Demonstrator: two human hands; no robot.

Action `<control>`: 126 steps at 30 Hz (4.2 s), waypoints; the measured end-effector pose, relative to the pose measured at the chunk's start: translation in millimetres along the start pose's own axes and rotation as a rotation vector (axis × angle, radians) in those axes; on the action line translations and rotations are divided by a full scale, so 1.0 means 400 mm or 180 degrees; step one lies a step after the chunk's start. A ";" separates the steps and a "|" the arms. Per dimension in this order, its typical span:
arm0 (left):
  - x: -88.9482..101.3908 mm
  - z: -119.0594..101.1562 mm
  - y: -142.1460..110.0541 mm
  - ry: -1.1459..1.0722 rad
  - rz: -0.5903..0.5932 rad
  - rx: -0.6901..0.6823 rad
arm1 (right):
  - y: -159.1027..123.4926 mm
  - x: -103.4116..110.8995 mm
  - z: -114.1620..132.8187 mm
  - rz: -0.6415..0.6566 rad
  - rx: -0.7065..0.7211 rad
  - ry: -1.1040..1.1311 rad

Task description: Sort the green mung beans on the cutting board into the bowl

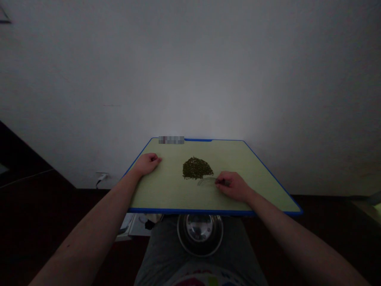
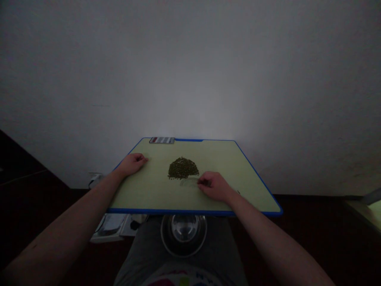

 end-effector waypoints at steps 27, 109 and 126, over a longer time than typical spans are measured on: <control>-0.001 0.002 0.000 0.0056 -0.0055 -0.0015 | 0.030 0.022 -0.073 -0.0499 -0.0169 -0.0047; -0.004 0.005 0.001 -0.0013 -0.0057 -0.0065 | 0.002 -0.011 -0.008 0.0435 -0.0160 0.0017; -0.002 0.003 0.000 0.0023 -0.0011 -0.0021 | -0.024 -0.030 0.028 0.1017 -0.0002 0.0306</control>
Point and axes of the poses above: each hand's wrist, its own y-axis towards the middle knuckle, its own x-axis out of the back of the hand, z = x × y, the point moved 4 cm from there along y, towards the middle knuckle, and after that the axes turned 1 degree about z, right-handed, at the moved point
